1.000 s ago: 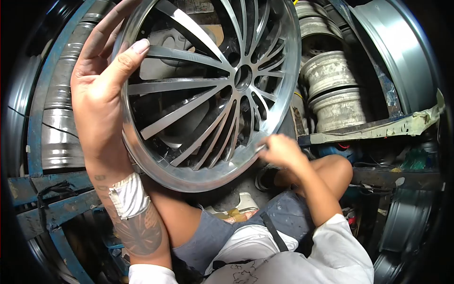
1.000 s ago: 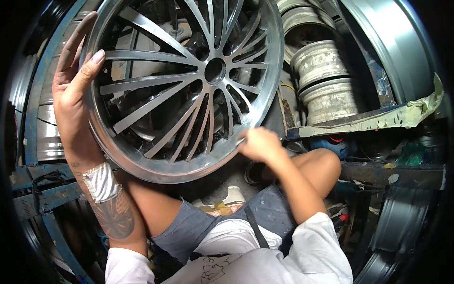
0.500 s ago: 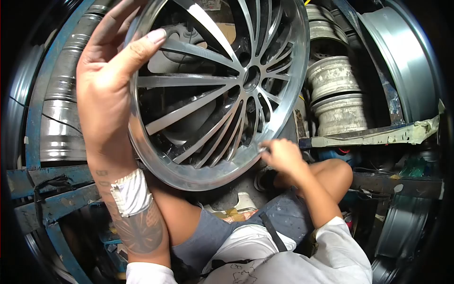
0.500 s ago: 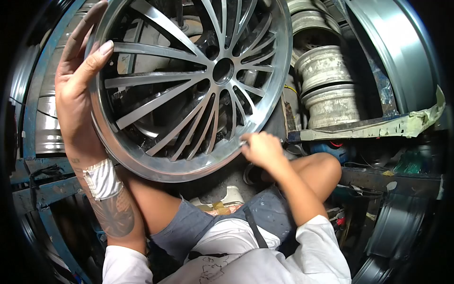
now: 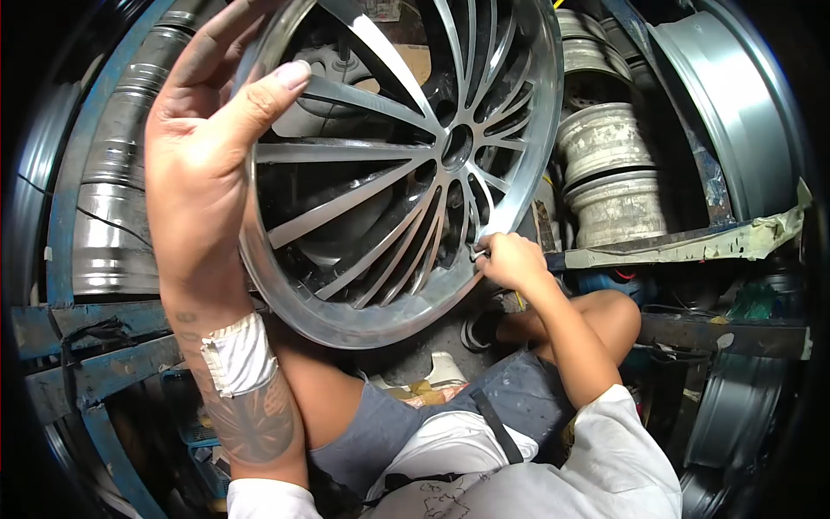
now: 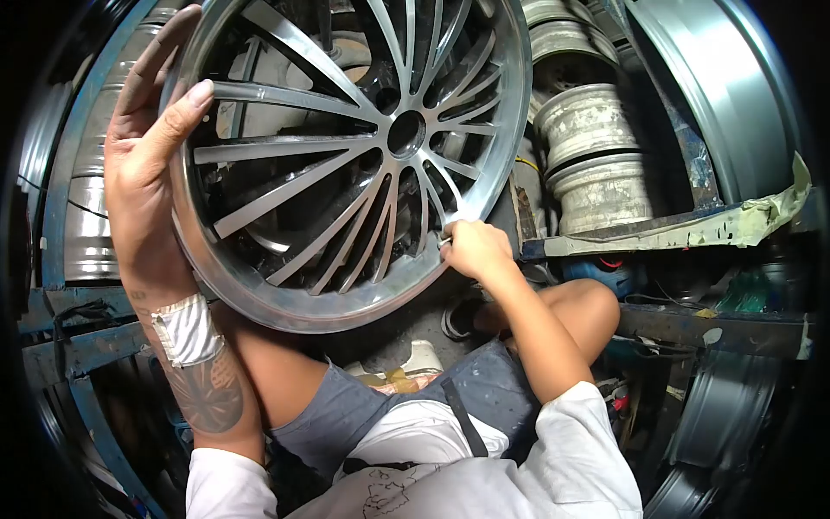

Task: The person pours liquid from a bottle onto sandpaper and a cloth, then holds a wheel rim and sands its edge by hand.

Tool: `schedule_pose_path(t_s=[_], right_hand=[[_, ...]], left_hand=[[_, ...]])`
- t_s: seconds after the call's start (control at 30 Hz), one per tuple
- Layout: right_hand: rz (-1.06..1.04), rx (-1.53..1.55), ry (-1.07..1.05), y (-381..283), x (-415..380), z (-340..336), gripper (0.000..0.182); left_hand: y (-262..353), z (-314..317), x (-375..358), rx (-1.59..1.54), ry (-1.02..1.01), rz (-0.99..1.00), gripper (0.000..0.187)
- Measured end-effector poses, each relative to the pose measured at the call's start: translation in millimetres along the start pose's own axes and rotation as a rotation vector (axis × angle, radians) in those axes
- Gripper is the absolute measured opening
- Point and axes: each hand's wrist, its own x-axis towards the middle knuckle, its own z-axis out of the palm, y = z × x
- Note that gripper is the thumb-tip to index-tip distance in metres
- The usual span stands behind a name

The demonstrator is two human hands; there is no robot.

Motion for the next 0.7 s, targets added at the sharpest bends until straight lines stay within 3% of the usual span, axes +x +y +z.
schedule_pose_path(t_s=[0.07, 0.2, 0.33, 0.47, 0.5, 0.57, 0.7], right_hand=[[-0.066, -0.163, -0.01, -14.1, -8.1, 20.7, 0.025], [-0.005, -0.06, -0.025, -7.2, 0.2, 1.6, 0.027], [-0.102, -0.209, -0.125, -37.5, -15.8, 5.3, 0.027], [-0.034, -0.125, -0.123, -18.5, 3.5, -1.2, 0.03], [-0.04, -0.2, -0.061, -28.5, -1.3, 7.4, 0.032], [-0.068, -0.099, -0.169, -24.7, -4.9, 0.7, 0.035], [-0.014, -0.127, -0.145, -15.1, 9.3, -1.9, 0.031]], left_hand=[[5.1, -6.2, -1.4, 0.159, -0.029, 0.019, 0.046], [7.6, -7.2, -4.2, 0.061, -0.019, -0.034, 0.048], [9.4, -4.5, -3.5, 0.098, 0.036, -0.013, 0.058], [21.6, 23.9, -10.1, -0.277, 0.076, 0.063, 0.065], [18.3, 27.3, -7.2, -0.264, 0.149, 0.063, 0.065], [14.0, 29.5, -6.2, -0.212, 0.183, 0.043, 0.066], [15.0, -0.8, -5.9, -0.012, 0.014, -0.024, 0.072]])
